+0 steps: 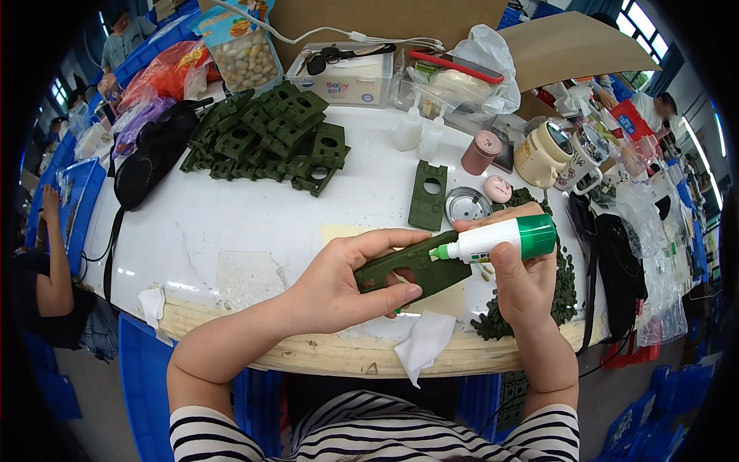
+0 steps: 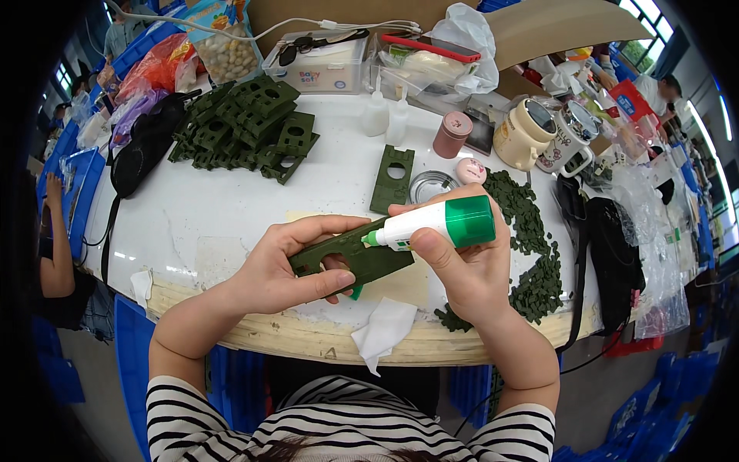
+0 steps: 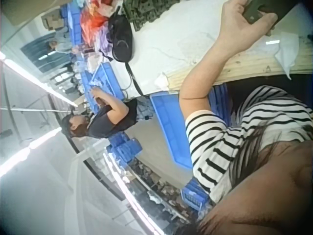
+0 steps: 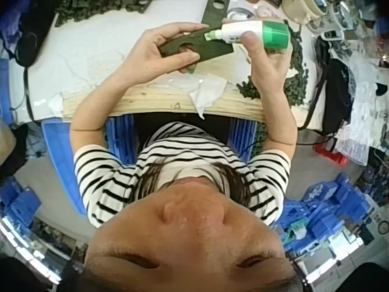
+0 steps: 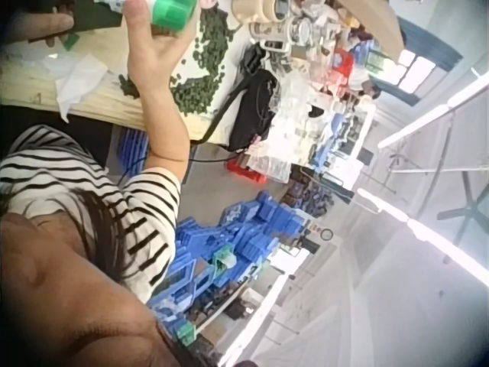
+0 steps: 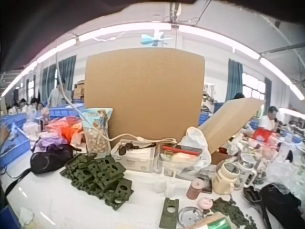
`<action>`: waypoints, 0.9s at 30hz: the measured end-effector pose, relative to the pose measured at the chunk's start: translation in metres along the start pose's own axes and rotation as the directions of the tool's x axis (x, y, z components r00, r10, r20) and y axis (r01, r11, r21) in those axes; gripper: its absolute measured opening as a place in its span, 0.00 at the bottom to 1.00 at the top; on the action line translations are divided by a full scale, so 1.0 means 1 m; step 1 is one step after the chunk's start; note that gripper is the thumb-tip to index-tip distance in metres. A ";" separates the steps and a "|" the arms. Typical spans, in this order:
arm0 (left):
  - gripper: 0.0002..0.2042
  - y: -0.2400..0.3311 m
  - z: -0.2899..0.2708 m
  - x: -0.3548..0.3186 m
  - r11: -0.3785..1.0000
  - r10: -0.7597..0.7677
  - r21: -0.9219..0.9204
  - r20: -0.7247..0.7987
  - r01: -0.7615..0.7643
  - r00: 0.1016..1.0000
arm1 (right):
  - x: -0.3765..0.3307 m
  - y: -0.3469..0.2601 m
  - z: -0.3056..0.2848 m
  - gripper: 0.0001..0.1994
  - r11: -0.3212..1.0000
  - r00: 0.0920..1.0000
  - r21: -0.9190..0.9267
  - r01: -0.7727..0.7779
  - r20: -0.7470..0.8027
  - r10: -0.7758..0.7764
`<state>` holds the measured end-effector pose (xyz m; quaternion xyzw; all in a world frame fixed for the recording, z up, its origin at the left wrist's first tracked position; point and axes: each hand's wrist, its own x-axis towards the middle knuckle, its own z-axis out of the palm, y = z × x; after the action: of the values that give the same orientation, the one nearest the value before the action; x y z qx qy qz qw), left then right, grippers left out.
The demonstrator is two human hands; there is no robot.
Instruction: Assembling plastic toy tank models by applying glue and attaching small parts.
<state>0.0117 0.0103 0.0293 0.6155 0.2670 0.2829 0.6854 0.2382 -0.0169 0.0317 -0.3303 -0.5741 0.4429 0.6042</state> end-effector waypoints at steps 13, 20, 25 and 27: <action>0.25 0.001 0.000 0.000 1.000 -0.004 -0.004 -0.004 0.004 1.000 | 0.000 0.000 0.003 0.15 0.999 1.000 0.048 -0.006 -0.019 0.007; 0.25 0.005 -0.001 0.001 0.996 -0.063 -0.066 -0.001 0.063 0.998 | 0.001 0.000 -0.003 0.18 1.000 1.000 -0.005 0.011 0.011 -0.011; 0.24 0.003 -0.001 0.000 0.996 -0.058 -0.072 0.000 0.057 0.998 | 0.001 0.001 -0.002 0.18 0.998 0.998 -0.043 0.049 0.026 -0.048; 0.24 0.004 -0.001 0.000 0.997 -0.052 -0.062 0.001 0.052 0.999 | 0.001 0.001 -0.002 0.18 0.998 0.999 -0.054 0.040 0.029 -0.038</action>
<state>0.0108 0.0118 0.0327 0.5865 0.2743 0.2732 0.7114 0.2402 -0.0150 0.0309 -0.3293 -0.6006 0.4196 0.5956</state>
